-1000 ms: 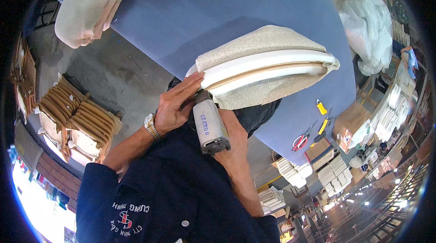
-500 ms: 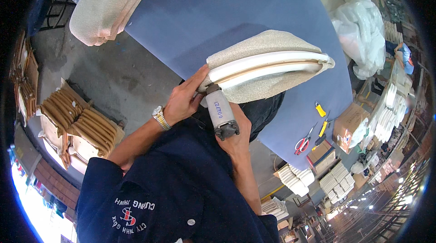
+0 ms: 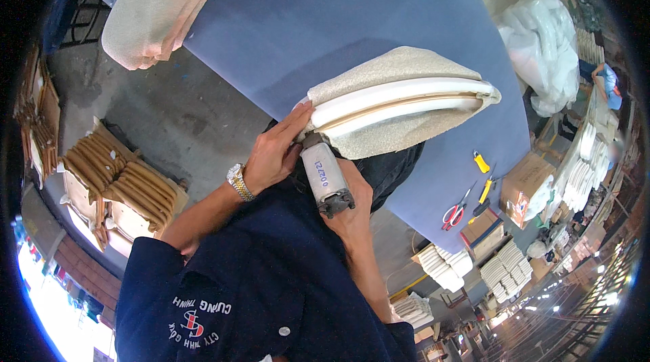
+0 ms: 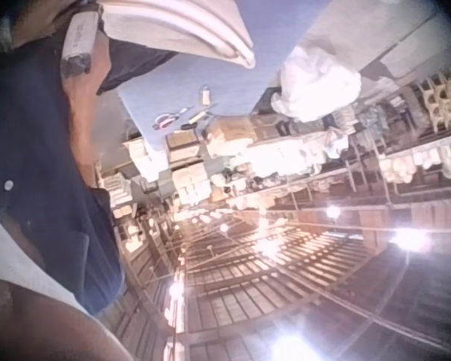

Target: The person assembles cushion covers by wrapping fabric around foam inserts, folding edges, and securing them with a staple gun. They trim excess fabric with a utility knife and place finished cushions on a stack.

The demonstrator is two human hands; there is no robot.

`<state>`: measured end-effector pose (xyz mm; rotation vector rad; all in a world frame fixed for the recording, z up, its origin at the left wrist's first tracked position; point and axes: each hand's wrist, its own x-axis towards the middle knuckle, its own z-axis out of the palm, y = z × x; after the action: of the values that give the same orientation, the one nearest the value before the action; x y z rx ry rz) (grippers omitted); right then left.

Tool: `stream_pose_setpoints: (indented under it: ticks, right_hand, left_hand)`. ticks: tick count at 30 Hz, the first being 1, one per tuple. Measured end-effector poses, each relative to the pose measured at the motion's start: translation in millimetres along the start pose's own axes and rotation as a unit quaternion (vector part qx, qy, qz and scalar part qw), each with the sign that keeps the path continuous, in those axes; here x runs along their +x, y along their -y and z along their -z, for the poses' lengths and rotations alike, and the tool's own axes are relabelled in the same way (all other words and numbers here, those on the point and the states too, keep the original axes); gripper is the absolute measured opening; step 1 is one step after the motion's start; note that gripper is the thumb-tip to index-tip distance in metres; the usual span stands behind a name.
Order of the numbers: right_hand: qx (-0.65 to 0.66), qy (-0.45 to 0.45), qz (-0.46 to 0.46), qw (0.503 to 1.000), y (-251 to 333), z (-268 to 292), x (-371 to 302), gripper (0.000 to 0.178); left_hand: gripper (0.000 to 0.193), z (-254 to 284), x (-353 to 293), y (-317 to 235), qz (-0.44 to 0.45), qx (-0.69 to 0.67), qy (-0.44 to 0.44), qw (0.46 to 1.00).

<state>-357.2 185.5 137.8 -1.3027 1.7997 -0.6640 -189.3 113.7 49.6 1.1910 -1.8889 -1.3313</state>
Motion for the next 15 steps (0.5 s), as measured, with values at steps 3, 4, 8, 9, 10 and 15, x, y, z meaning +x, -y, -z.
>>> stream_pose_setpoints:
  ticks: [3, 4, 8, 9, 10, 15]
  right_hand:
    - [-0.037, 0.001, -0.003, 0.999, -1, -1, -2, 0.036]
    - [-0.048, 0.002, -0.012, 0.999, -3, -2, -3, 0.035]
    - [-0.047, 0.006, -0.011, 0.999, -5, -4, -1, 0.035]
    - [-0.044, -0.009, 0.006, 0.999, -5, -4, 1, 0.033]
    - [-0.04, -0.025, 0.022, 0.999, -5, -4, 1, 0.032]
    - [0.038, -0.093, 0.038, 0.994, -12, 26, -20, 0.042]
  left_hand:
    - [0.075, -5, -5, -4, 0.004, 0.008, 0.003, 1.0]
    - [0.073, -6, -5, -5, -0.004, 0.015, 0.001, 1.0]
    - [0.071, -3, -3, 1, -0.018, 0.019, 0.012, 1.0]
    - [0.071, 2, 2, 2, -0.024, 0.017, 0.015, 0.999]
    - [0.072, 5, 4, 3, -0.034, 0.03, 0.014, 0.999]
    - [0.069, 5, 11, -3, -0.036, 0.034, -0.009, 0.999]
